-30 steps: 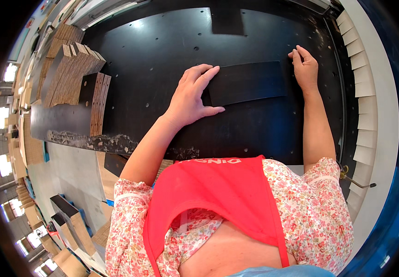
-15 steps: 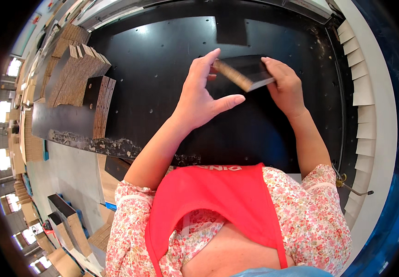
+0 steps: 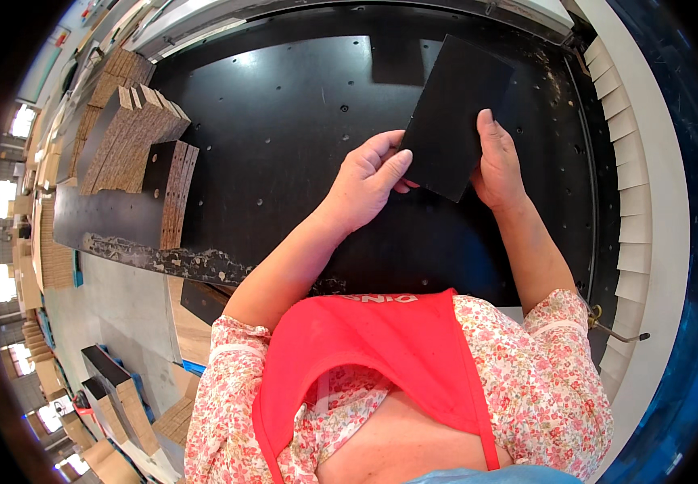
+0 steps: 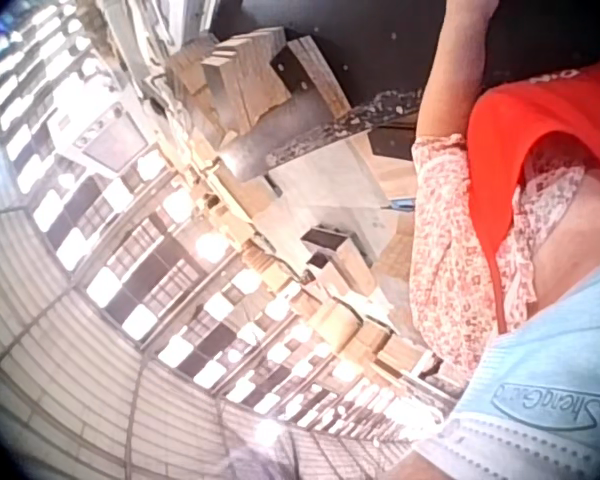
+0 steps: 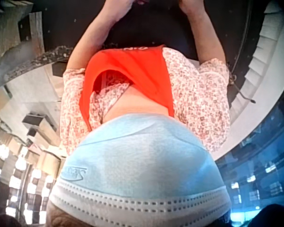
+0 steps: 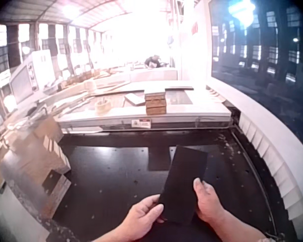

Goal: The person assembles dark wood panels by hand on a workstation, checking their alignment and then stacking them on a blue pallet.

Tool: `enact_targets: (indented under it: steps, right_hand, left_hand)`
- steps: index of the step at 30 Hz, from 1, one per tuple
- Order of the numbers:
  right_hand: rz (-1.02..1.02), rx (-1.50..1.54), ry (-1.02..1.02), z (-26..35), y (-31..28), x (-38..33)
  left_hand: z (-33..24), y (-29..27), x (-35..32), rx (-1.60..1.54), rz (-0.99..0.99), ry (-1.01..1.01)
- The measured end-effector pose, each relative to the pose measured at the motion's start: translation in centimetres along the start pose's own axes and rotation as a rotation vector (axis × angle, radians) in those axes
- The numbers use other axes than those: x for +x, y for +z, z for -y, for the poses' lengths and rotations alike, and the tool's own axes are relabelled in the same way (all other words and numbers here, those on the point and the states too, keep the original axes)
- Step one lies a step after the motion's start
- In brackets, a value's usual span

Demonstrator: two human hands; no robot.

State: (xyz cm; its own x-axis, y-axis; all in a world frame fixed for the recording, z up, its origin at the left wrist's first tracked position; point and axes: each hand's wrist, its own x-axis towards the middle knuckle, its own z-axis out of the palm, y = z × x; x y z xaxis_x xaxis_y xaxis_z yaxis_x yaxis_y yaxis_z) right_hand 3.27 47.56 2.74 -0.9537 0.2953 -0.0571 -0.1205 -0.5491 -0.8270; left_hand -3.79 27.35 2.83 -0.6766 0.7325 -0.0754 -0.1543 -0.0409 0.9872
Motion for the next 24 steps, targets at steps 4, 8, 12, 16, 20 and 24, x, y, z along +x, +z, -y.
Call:
enact_targets:
  steps: [4, 8, 12, 16, 20, 24]
  right_hand:
    - [-0.043, -0.281, -0.143, -0.4, -2.2, 0.8]
    - [-0.216, -1.601, -1.005, -0.3, -2.8, 1.6]
    - [0.066, -1.718, -1.114, -0.3, -1.2, 1.0]
    - [0.19, -1.677, -1.09, 0.1, -2.7, 1.3]
    - [-0.074, -1.849, -1.068, 0.7, -3.3, 1.7]
    - [-0.153, -2.018, -0.983, 0.0, -5.4, 2.7]
  left_hand:
    - [0.1, -1.2, 0.2, -0.171, -0.061, -0.042]
    - [-0.1, -2.2, 0.0, -0.222, -0.105, -0.051]
    - [-0.2, -2.8, -0.3, -0.225, -0.043, -0.101]
    - [-1.0, -3.7, -0.2, -0.279, 0.08, -0.149]
    - [0.0, -7.4, -0.1, 1.004, -0.346, 0.398]
    - [3.2, -12.1, -0.5, 1.432, -0.657, 0.327]
